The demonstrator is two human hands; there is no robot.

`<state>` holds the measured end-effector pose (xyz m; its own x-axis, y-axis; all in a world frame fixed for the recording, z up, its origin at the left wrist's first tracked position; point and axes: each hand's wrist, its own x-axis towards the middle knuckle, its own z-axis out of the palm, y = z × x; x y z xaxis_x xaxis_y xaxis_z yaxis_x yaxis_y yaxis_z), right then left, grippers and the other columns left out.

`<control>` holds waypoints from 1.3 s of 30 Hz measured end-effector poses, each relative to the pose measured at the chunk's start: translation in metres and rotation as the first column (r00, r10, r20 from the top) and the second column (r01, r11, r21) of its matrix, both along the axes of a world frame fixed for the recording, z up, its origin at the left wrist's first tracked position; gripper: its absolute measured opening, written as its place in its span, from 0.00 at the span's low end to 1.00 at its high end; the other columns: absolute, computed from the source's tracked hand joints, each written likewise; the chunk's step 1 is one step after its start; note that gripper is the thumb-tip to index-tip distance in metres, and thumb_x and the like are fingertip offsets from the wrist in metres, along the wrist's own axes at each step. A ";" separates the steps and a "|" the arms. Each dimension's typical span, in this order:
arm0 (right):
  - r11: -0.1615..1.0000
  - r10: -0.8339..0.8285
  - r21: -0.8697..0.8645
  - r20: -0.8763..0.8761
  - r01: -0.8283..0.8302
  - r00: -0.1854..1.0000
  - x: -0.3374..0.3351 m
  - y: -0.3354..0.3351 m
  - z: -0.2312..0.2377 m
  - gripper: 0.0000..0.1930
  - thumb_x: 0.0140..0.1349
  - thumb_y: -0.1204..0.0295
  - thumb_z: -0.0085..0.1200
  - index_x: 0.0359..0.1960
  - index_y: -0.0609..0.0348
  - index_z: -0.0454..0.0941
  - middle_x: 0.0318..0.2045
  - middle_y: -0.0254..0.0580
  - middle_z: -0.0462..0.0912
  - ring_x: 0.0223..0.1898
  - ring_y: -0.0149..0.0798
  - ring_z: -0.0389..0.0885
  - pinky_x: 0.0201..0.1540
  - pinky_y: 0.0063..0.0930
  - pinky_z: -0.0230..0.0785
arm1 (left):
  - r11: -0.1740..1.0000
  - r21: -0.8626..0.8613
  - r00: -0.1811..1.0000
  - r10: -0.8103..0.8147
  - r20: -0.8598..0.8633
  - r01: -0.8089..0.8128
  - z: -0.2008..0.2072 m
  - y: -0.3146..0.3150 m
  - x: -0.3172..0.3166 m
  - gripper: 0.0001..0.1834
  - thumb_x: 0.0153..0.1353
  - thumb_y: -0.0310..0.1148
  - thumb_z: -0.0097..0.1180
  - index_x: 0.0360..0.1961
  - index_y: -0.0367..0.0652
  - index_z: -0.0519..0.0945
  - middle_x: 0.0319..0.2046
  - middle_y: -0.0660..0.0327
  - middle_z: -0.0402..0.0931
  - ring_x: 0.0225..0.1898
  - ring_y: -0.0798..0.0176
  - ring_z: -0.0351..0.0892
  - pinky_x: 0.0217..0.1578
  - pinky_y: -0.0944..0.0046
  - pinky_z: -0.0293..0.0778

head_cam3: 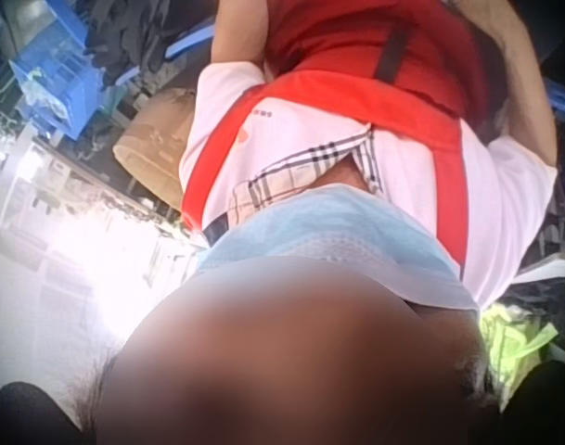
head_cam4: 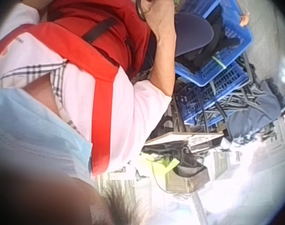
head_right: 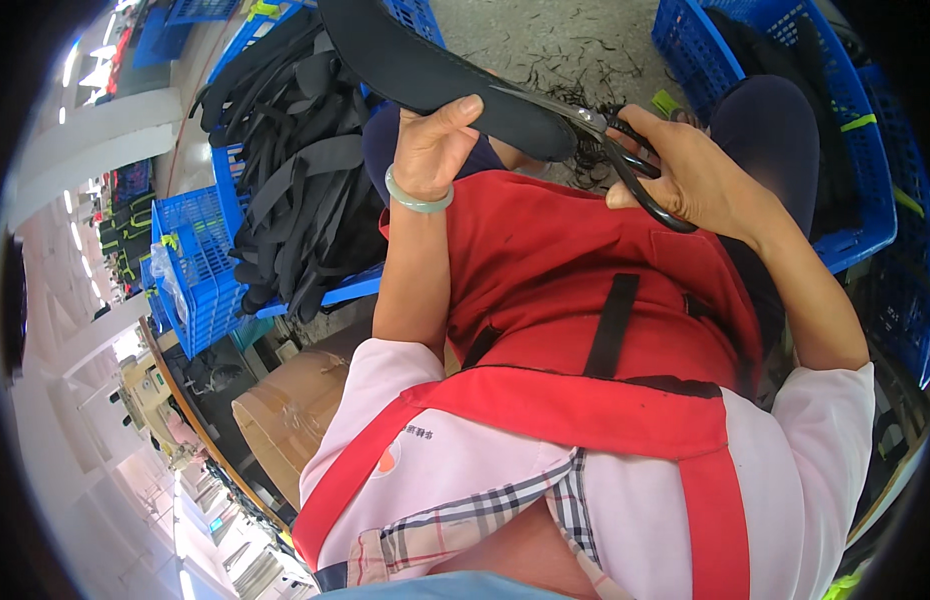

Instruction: Trimming or cutting black fabric pieces using scissors.

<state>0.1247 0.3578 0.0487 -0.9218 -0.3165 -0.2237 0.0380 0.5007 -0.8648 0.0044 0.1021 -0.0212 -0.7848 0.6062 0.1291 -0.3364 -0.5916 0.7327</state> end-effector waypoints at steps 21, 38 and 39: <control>0.985 -0.026 0.166 -0.100 0.043 0.995 -0.005 -0.016 -0.004 0.20 0.60 0.60 0.59 0.33 0.66 0.66 0.18 0.56 0.69 0.20 0.50 0.63 0.27 0.37 0.61 | 0.999 0.037 1.000 -0.020 0.010 0.019 0.000 -0.001 0.000 0.18 0.53 0.11 0.55 0.44 0.39 0.80 0.41 0.57 0.81 0.46 0.57 0.79 0.50 0.57 0.74; 0.992 -0.015 0.117 -0.213 0.041 0.977 -0.014 -0.025 -0.016 0.25 0.56 0.61 0.62 0.42 0.65 0.63 0.30 0.60 0.75 0.36 0.63 0.72 0.36 0.43 0.65 | 0.978 -0.092 0.977 0.194 0.088 -0.186 0.019 0.013 0.011 0.11 0.53 0.16 0.61 0.37 0.40 0.80 0.33 0.62 0.81 0.35 0.66 0.81 0.39 0.66 0.76; 0.993 -0.026 0.107 -0.235 0.052 0.972 -0.015 -0.026 -0.018 0.26 0.56 0.60 0.62 0.43 0.65 0.62 0.29 0.59 0.73 0.33 0.61 0.69 0.35 0.40 0.63 | 0.975 -0.095 0.976 0.206 0.071 -0.199 0.019 0.013 0.011 0.11 0.53 0.16 0.61 0.37 0.40 0.81 0.33 0.62 0.81 0.35 0.66 0.81 0.39 0.66 0.76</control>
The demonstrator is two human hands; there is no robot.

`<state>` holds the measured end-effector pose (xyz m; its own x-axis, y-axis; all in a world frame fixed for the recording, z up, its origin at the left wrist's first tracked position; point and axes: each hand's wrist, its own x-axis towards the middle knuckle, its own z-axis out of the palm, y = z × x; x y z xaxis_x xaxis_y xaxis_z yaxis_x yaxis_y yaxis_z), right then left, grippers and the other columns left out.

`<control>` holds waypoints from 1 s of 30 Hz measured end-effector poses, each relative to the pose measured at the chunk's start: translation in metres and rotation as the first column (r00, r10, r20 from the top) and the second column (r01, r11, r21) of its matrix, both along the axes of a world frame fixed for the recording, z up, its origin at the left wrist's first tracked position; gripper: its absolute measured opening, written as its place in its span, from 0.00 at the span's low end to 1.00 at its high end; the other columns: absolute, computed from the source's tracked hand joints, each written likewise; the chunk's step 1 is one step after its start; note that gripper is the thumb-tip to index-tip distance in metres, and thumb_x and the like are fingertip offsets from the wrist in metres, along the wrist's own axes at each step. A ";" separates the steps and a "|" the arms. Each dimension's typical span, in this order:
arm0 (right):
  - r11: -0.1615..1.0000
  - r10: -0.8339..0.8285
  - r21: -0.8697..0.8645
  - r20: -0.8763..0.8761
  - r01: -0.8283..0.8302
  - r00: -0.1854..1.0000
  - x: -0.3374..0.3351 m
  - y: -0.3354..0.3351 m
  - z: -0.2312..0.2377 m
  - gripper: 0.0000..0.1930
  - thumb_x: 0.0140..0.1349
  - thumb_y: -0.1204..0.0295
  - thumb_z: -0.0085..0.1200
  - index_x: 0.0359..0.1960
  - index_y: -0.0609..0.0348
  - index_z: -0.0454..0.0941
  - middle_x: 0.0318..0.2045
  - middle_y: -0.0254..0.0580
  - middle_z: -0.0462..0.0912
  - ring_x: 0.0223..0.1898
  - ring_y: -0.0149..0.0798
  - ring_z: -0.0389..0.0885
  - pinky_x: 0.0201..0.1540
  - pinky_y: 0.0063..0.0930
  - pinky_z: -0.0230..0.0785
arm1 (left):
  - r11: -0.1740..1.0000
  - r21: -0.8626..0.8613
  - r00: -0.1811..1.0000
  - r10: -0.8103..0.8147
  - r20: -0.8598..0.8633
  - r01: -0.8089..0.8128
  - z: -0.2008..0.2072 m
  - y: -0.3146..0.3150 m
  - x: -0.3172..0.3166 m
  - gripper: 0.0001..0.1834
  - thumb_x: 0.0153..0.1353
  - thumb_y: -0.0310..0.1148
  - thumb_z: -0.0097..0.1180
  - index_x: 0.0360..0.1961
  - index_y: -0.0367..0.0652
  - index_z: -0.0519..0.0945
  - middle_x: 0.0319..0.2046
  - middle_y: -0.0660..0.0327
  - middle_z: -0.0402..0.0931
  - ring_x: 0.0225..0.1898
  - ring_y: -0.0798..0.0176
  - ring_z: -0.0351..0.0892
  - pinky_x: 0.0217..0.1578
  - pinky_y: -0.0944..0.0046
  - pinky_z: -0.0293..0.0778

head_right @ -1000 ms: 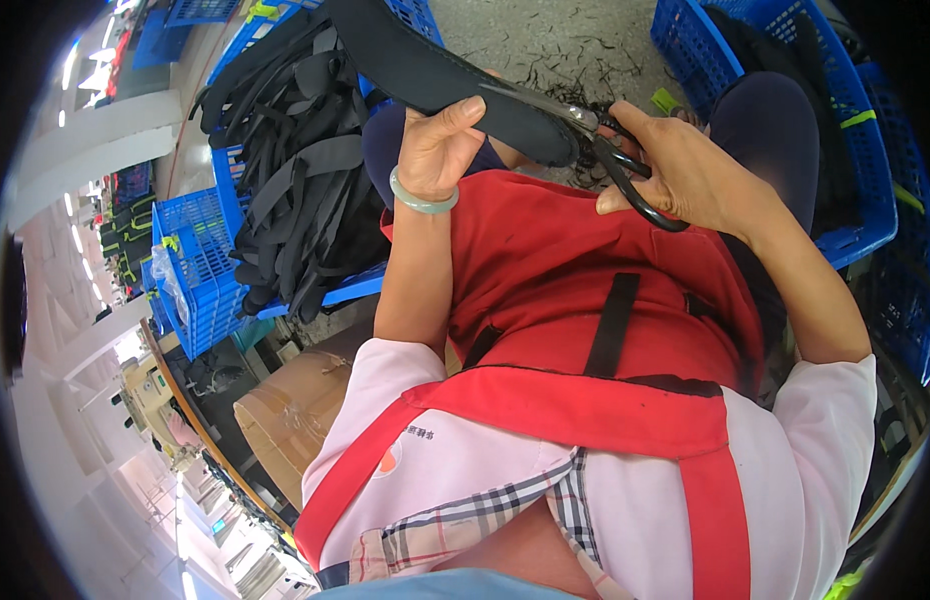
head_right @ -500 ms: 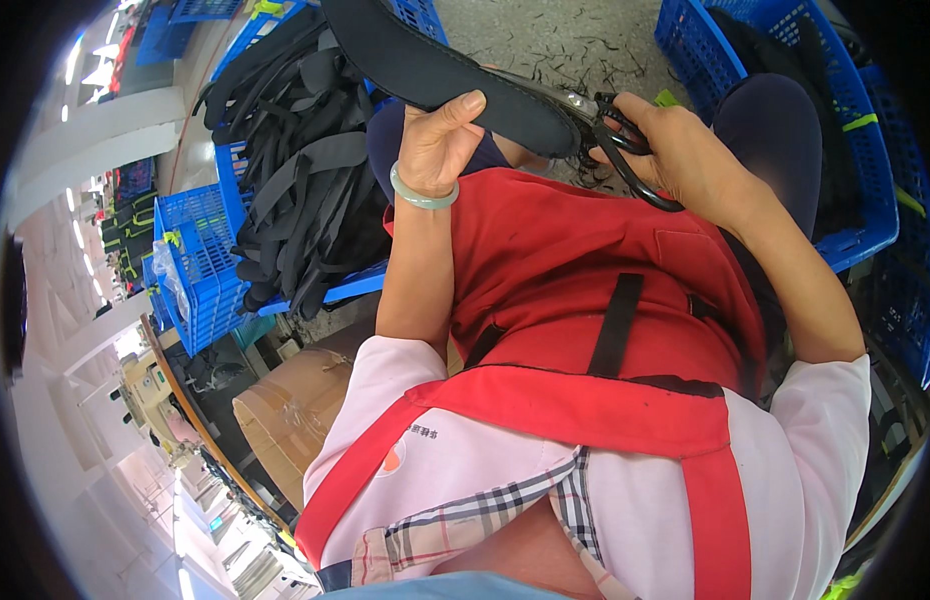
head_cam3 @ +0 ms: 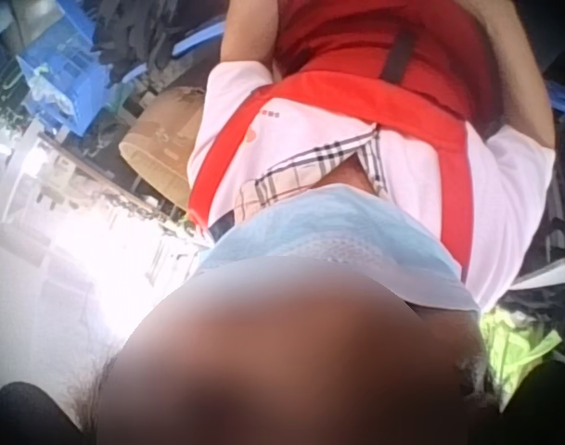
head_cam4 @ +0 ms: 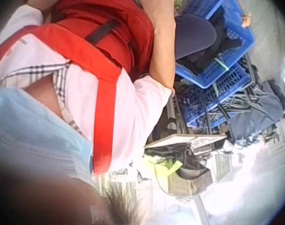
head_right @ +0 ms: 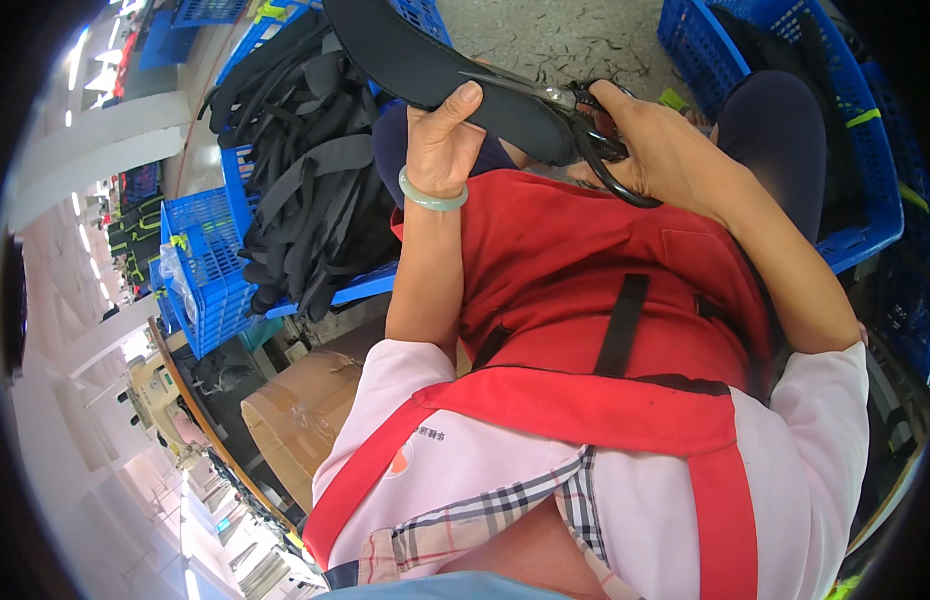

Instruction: Trimming or cutting black fabric pieces using scissors.

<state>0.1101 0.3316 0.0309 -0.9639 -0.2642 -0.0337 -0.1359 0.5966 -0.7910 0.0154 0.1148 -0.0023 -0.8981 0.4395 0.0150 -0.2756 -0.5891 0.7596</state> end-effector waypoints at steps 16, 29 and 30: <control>1.000 -0.023 0.001 0.048 0.023 0.999 -0.007 -0.004 -0.005 0.15 0.57 0.72 0.58 0.40 0.65 0.66 0.26 0.61 0.76 0.32 0.62 0.74 0.32 0.41 0.66 | 0.997 0.059 0.999 -0.038 -0.024 0.040 -0.008 -0.001 -0.001 0.11 0.53 0.16 0.61 0.37 0.41 0.80 0.33 0.62 0.81 0.35 0.65 0.81 0.40 0.65 0.77; 0.995 -0.099 -0.023 -0.038 0.098 0.994 -0.009 -0.013 -0.030 0.16 0.58 0.71 0.57 0.43 0.64 0.65 0.28 0.62 0.77 0.33 0.63 0.75 0.33 0.45 0.66 | 0.998 0.055 0.987 0.013 0.163 -0.022 -0.002 0.004 0.000 0.11 0.54 0.19 0.62 0.38 0.43 0.79 0.33 0.62 0.79 0.36 0.62 0.80 0.39 0.60 0.78; 0.995 -0.090 -0.034 -0.025 0.089 0.996 -0.010 -0.013 -0.030 0.16 0.58 0.72 0.57 0.43 0.64 0.65 0.29 0.62 0.77 0.34 0.63 0.76 0.33 0.46 0.66 | 0.998 0.057 0.987 0.012 0.162 -0.021 -0.002 0.004 0.000 0.11 0.54 0.19 0.62 0.38 0.43 0.79 0.33 0.62 0.79 0.36 0.62 0.80 0.39 0.60 0.78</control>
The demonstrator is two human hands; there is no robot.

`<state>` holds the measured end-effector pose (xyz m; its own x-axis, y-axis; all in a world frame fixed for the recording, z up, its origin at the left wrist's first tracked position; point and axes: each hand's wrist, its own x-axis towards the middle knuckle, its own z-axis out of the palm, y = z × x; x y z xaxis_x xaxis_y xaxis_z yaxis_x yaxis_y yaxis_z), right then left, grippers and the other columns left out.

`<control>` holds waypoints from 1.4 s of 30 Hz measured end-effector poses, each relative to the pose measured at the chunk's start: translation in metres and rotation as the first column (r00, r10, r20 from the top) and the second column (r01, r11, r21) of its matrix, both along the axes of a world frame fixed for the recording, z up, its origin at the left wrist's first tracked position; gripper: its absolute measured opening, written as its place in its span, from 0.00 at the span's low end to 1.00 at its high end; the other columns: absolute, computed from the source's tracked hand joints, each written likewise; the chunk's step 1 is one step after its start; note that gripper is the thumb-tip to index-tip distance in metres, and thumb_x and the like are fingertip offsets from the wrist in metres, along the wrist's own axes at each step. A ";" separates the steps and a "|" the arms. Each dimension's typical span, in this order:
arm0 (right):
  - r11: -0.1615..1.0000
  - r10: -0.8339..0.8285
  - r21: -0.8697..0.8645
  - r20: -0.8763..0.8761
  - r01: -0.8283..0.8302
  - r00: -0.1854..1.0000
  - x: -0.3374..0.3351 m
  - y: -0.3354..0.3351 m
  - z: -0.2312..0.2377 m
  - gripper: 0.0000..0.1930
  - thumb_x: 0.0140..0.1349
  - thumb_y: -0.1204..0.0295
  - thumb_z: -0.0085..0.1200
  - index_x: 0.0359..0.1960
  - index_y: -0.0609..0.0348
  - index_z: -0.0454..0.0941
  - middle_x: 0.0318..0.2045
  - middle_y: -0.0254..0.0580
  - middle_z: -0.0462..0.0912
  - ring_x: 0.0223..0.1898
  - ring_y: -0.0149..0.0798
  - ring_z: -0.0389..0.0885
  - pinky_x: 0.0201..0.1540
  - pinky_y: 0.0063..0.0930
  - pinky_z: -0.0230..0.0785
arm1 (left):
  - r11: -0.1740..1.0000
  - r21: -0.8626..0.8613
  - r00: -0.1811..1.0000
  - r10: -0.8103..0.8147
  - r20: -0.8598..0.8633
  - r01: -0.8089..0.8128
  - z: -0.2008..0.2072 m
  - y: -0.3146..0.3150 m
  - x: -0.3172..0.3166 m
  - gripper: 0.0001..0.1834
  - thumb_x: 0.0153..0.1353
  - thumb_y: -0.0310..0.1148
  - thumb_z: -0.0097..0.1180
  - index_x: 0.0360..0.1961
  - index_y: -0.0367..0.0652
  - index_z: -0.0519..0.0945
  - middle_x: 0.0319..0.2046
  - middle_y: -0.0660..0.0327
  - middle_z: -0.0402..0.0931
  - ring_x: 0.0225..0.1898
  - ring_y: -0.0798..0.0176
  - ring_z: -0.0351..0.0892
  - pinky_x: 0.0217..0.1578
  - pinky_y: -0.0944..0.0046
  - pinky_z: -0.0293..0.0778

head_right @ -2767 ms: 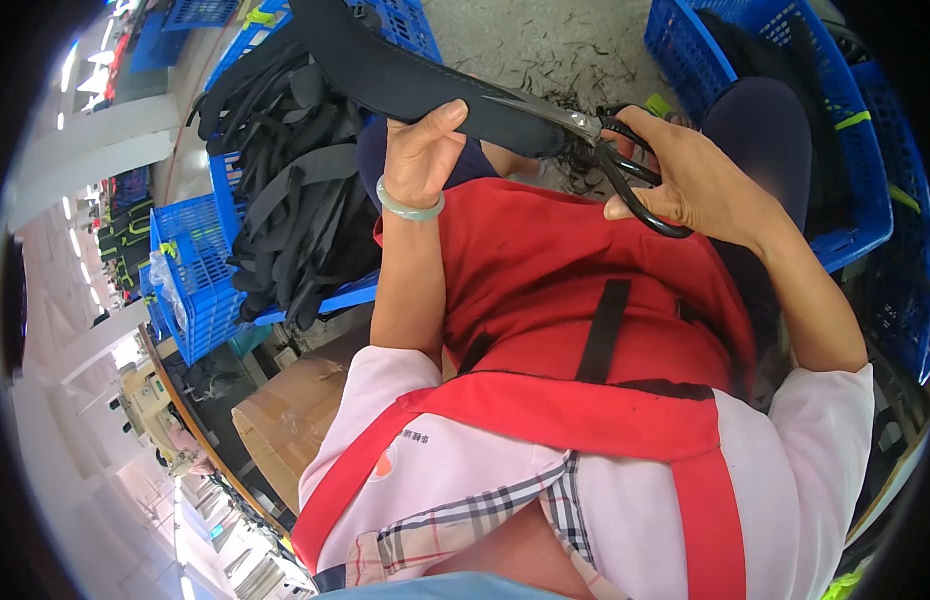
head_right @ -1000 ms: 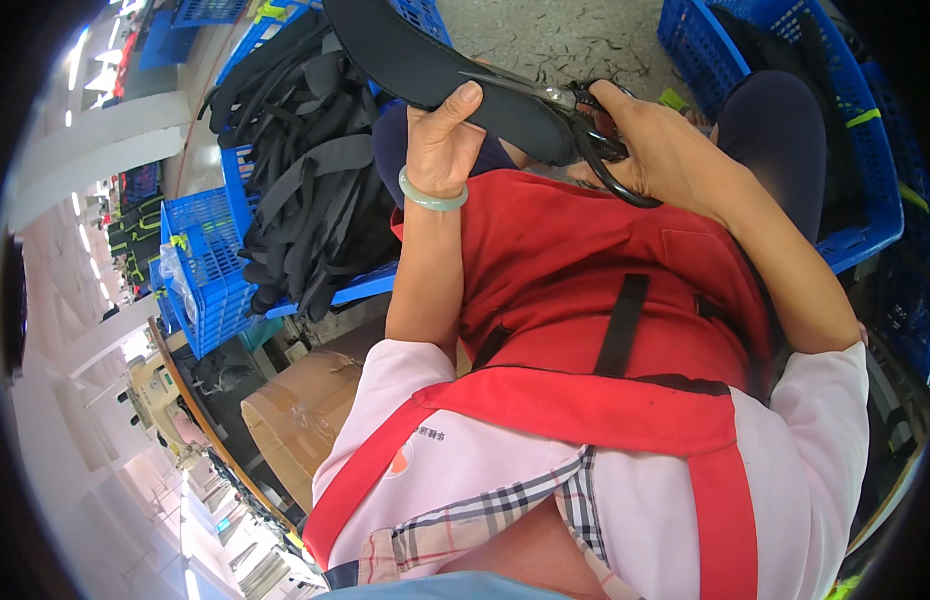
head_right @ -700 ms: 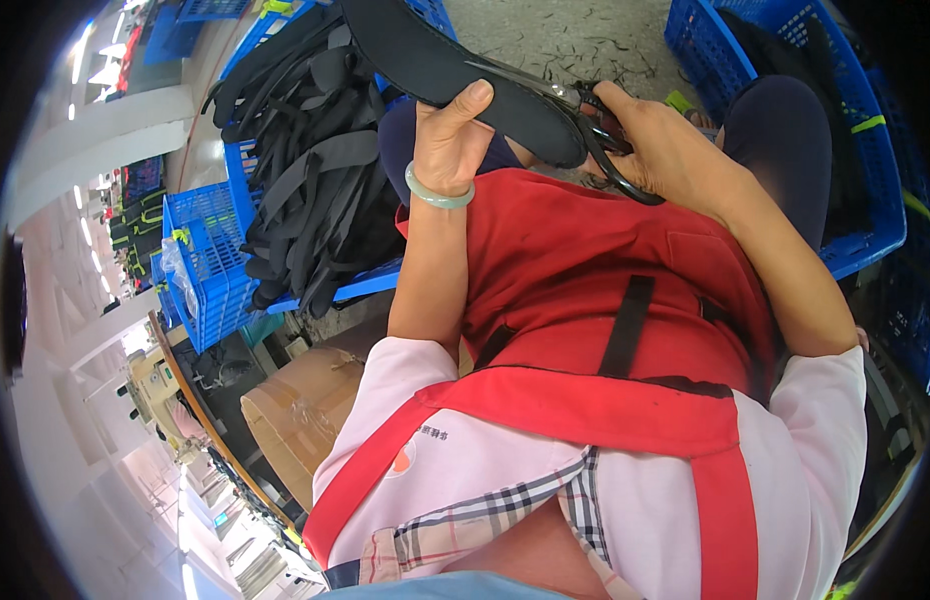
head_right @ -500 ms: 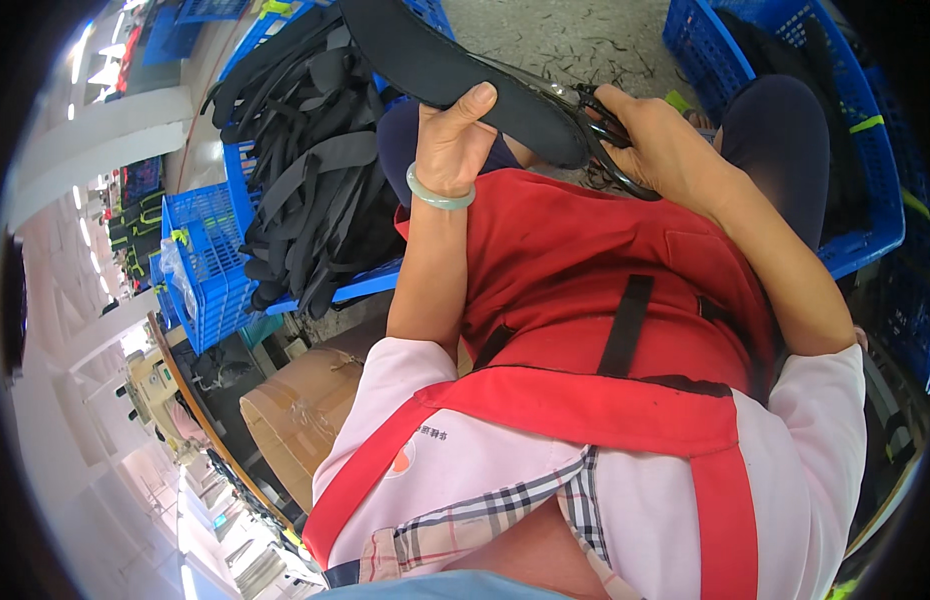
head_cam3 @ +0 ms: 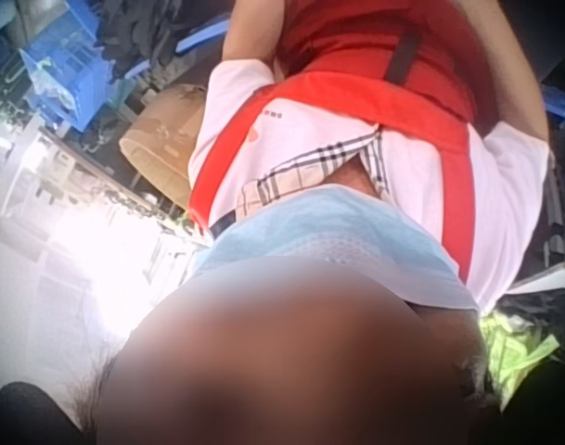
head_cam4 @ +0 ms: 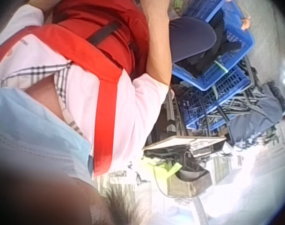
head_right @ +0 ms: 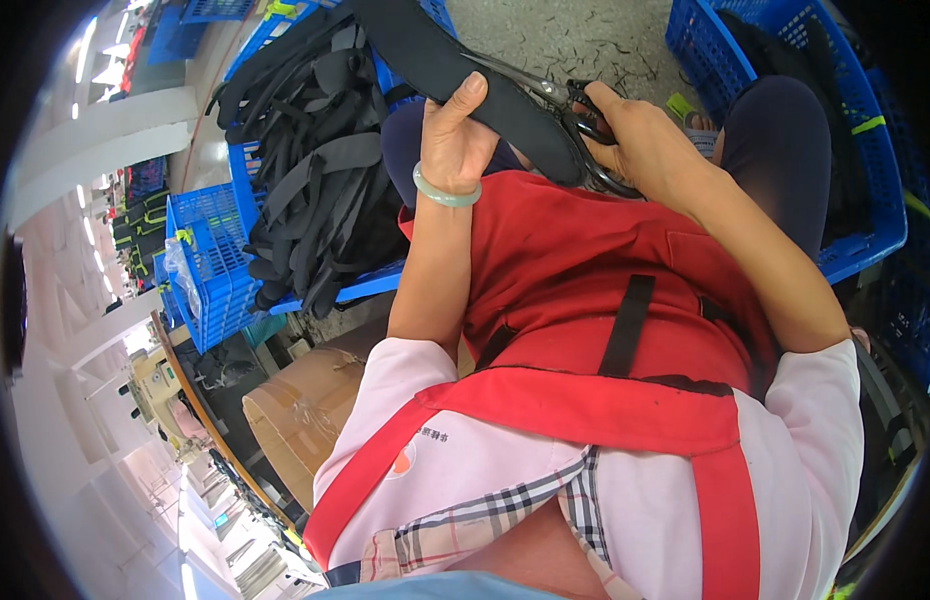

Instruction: Trimming or cutting black fabric pieces using scissors.

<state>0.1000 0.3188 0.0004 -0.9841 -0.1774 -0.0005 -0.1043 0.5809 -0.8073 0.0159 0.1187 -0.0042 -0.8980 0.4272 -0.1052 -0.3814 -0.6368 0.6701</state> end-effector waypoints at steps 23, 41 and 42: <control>1.000 -0.014 0.018 0.035 0.013 0.999 0.002 0.006 -0.001 0.17 0.57 0.70 0.58 0.42 0.64 0.65 0.26 0.61 0.76 0.33 0.63 0.75 0.33 0.44 0.66 | 0.998 0.022 0.998 -0.062 -0.021 0.062 -0.001 -0.002 -0.003 0.10 0.54 0.17 0.61 0.37 0.42 0.80 0.34 0.62 0.81 0.36 0.64 0.81 0.40 0.63 0.77; 0.997 -0.051 0.054 -0.009 0.052 0.999 0.003 0.000 -0.008 0.16 0.60 0.68 0.56 0.42 0.62 0.64 0.28 0.61 0.77 0.36 0.65 0.75 0.34 0.49 0.65 | 0.998 0.045 0.999 -0.042 0.007 0.041 -0.001 0.001 -0.008 0.11 0.54 0.17 0.60 0.38 0.42 0.79 0.34 0.64 0.79 0.37 0.65 0.80 0.43 0.62 0.77; 0.996 -0.037 0.078 -0.001 0.037 0.999 0.003 0.001 -0.008 0.16 0.60 0.68 0.56 0.42 0.62 0.64 0.28 0.61 0.77 0.36 0.65 0.75 0.34 0.49 0.65 | 0.998 0.047 0.999 -0.039 0.010 0.038 -0.002 0.001 -0.007 0.11 0.54 0.17 0.61 0.37 0.42 0.79 0.34 0.64 0.79 0.37 0.65 0.80 0.43 0.62 0.77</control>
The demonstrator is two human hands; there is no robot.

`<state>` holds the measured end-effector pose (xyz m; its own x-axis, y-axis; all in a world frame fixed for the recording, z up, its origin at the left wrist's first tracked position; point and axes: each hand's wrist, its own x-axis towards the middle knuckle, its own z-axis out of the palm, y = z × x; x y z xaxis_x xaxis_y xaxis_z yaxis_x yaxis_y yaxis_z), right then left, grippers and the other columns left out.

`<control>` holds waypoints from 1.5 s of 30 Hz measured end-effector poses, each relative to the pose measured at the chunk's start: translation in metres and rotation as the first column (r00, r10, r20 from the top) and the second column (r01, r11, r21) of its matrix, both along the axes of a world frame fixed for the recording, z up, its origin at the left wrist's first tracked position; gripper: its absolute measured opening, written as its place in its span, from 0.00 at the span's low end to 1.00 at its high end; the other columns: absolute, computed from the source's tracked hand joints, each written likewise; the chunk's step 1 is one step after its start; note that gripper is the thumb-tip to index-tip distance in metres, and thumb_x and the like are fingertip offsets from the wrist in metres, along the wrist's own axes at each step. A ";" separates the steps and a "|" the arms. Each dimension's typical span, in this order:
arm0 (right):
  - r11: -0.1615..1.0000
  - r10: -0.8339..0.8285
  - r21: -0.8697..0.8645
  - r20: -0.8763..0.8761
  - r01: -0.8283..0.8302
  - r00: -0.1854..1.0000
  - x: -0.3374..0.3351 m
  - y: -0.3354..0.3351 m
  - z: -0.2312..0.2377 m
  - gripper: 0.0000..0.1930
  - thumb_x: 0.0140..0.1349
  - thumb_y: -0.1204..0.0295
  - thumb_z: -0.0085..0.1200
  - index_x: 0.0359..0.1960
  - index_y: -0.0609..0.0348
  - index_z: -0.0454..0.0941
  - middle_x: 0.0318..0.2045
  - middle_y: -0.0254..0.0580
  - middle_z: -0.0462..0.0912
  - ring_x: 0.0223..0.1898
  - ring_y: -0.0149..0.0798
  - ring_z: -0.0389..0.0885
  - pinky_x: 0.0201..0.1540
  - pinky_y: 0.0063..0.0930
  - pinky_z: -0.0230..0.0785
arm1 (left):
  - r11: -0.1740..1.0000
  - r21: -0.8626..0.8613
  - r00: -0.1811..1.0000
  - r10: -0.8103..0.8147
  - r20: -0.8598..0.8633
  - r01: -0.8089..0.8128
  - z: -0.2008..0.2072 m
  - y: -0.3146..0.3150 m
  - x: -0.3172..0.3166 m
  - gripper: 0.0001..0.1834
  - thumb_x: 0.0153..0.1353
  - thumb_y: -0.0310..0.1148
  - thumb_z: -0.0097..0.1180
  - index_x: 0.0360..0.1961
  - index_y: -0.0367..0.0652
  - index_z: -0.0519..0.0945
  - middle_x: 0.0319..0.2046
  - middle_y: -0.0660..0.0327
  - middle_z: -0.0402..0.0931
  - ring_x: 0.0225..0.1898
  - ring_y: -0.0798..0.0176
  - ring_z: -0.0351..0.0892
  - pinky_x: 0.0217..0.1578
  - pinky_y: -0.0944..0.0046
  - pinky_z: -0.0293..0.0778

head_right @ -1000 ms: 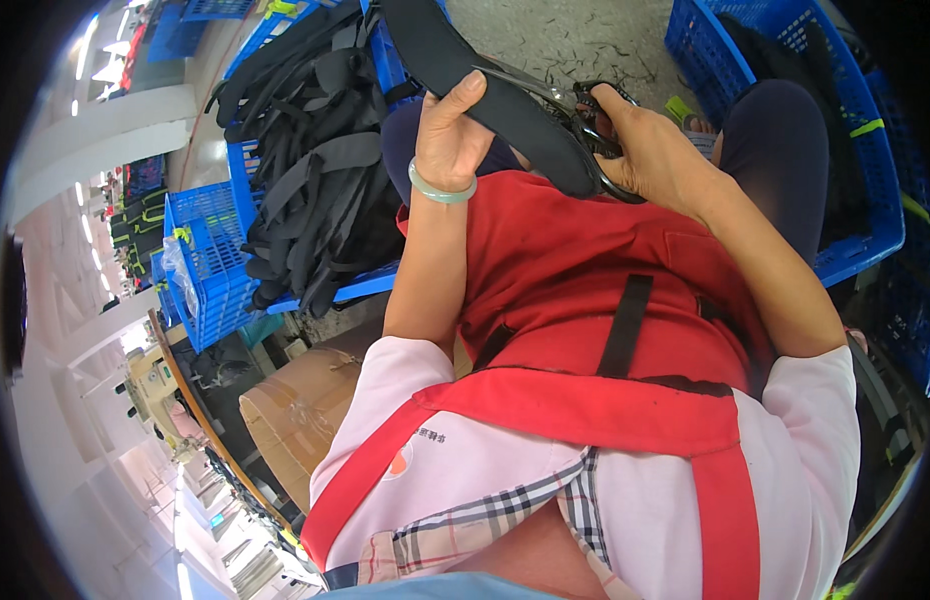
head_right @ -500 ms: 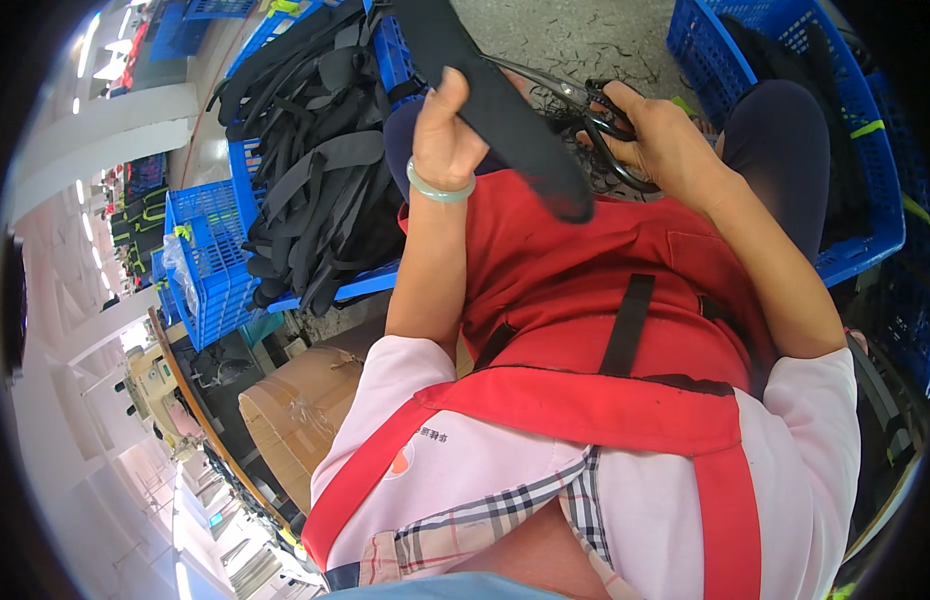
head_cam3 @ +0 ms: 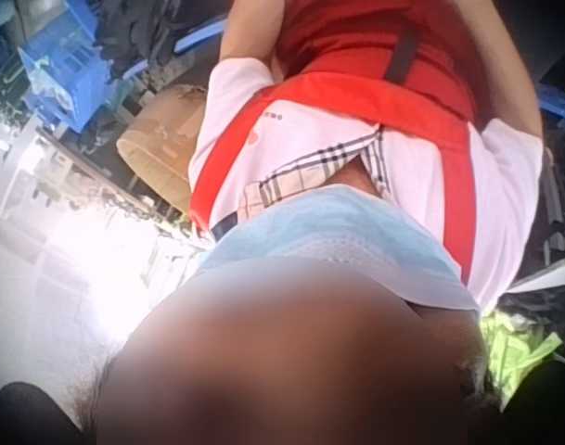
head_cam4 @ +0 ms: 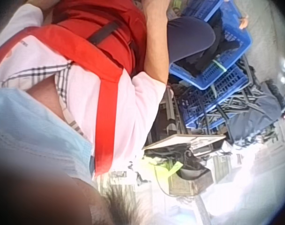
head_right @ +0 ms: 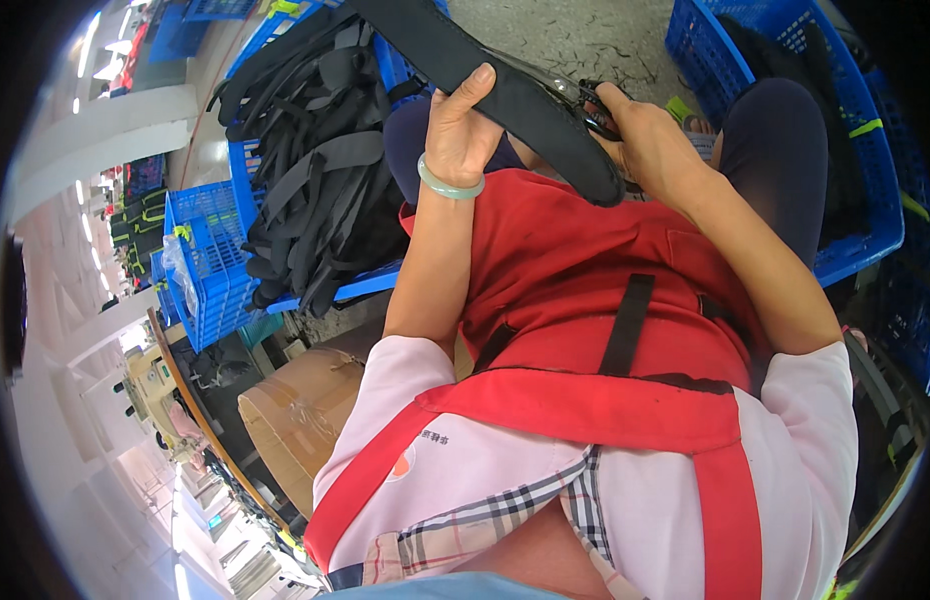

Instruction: Trimming or cutting black fabric pieces using scissors.

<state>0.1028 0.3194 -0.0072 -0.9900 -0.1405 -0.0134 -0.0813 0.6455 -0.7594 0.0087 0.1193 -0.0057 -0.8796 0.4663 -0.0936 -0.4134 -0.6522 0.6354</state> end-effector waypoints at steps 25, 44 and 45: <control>1.000 -0.021 -0.016 -0.054 0.020 0.998 0.002 0.005 -0.002 0.17 0.58 0.70 0.56 0.44 0.61 0.63 0.28 0.59 0.78 0.36 0.64 0.76 0.35 0.48 0.66 | 0.999 -0.010 0.999 -0.053 -0.008 0.053 0.000 0.002 -0.003 0.12 0.54 0.17 0.60 0.39 0.41 0.78 0.34 0.63 0.79 0.36 0.64 0.80 0.41 0.62 0.78; 0.998 -0.037 -0.046 -0.041 0.035 0.998 -0.002 0.009 0.000 0.16 0.57 0.68 0.59 0.38 0.63 0.66 0.28 0.62 0.77 0.35 0.64 0.73 0.33 0.44 0.66 | 0.989 0.087 0.993 -0.119 -0.006 0.119 -0.007 0.001 -0.001 0.10 0.63 0.29 0.55 0.45 0.41 0.78 0.39 0.59 0.79 0.44 0.59 0.79 0.49 0.57 0.74; 0.999 -0.040 -0.029 -0.042 0.039 0.998 -0.001 0.010 0.001 0.16 0.57 0.68 0.59 0.38 0.63 0.66 0.28 0.61 0.77 0.33 0.64 0.72 0.33 0.42 0.66 | 0.987 0.091 0.991 -0.131 0.017 0.129 0.004 -0.001 -0.005 0.11 0.65 0.33 0.54 0.45 0.41 0.78 0.39 0.58 0.79 0.44 0.58 0.79 0.49 0.57 0.74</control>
<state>0.1020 0.3291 -0.0066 -0.9943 -0.1014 0.0321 -0.0889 0.6272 -0.7738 0.0034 0.1186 -0.0018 -0.8090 0.5841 -0.0660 -0.5123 -0.6457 0.5662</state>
